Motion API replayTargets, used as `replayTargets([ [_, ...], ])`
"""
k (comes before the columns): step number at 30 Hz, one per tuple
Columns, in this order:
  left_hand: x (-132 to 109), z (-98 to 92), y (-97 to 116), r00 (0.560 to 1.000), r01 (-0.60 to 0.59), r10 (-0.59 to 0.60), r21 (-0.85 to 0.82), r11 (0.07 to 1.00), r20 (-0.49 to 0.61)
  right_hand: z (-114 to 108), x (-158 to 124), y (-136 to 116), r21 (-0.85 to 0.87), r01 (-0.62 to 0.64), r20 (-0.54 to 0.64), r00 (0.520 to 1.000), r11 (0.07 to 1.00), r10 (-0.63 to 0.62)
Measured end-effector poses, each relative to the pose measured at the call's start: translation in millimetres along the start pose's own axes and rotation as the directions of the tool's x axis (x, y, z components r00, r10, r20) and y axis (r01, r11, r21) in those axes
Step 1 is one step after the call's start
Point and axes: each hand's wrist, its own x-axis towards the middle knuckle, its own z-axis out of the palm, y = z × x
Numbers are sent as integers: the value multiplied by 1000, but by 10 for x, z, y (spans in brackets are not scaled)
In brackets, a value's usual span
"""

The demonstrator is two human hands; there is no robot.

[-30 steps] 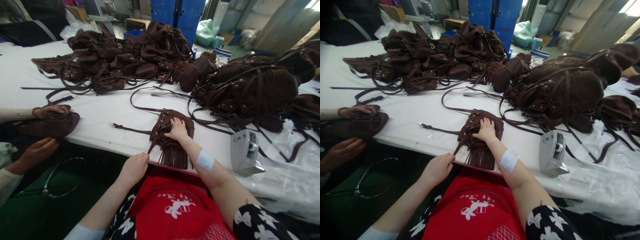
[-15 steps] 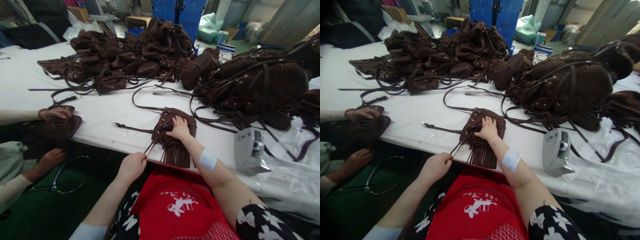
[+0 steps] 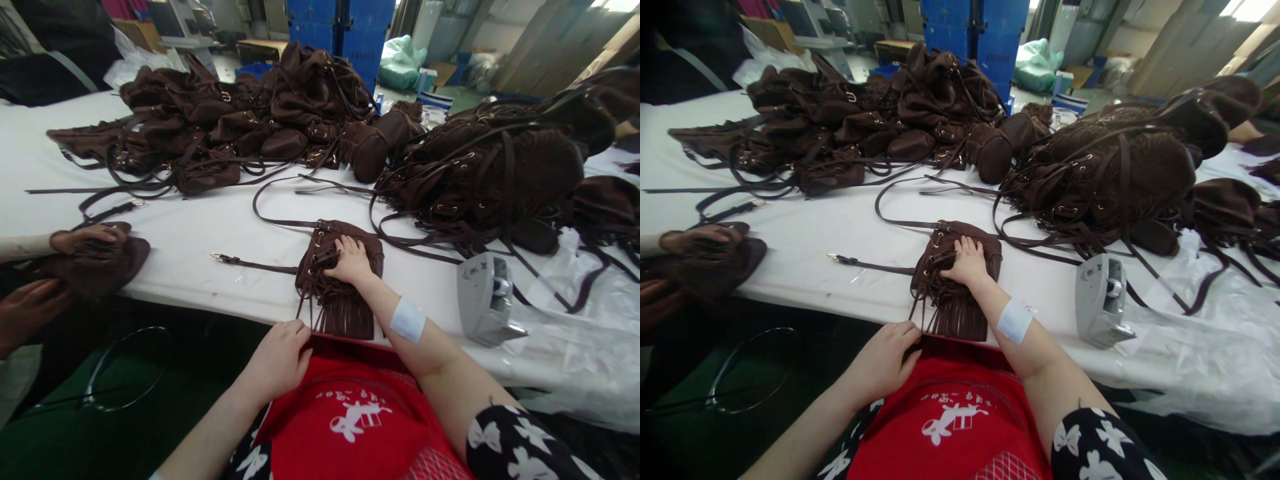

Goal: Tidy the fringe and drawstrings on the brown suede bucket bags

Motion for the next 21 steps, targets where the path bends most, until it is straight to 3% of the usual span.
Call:
replayTargets([
  [4, -81, 20, 104, 987, -25, 55, -195, 980, 153, 5, 18, 0, -7, -28, 7, 1000, 1000, 28],
  [6, -83, 69, 120, 987, -21, 56, -220, 975, 152, 15, 25, 1, -7, -29, 2, 1000, 1000, 29],
  [8, -4, 102, 73, 999, 28, -21, -167, 986, 40, 26, 29, 1, -4, -25, -5, 1000, 1000, 25],
  [10, 168, 98, -29, 985, 58, -69, -74, 996, -158, 36, 29, 1, -1, -24, -12, 1000, 1000, 24],
  [12, 402, 66, -144, 946, 42, -23, 51, 998, -323, 41, 28, -1, 0, -25, -20, 1000, 1000, 25],
  [13, 526, 45, -191, 935, 25, 18, 118, 993, -353, 40, 27, -2, 0, -24, -20, 999, 1000, 24],
  [16, 839, -8, -235, 957, 4, 84, 305, 952, -277, 28, 22, -6, -7, -24, -11, 1000, 1000, 24],
  [21, 997, -89, -121, 983, 105, -31, 422, 900, -179, 3, 24, -7, -20, -20, 18, 1000, 1000, 20],
])
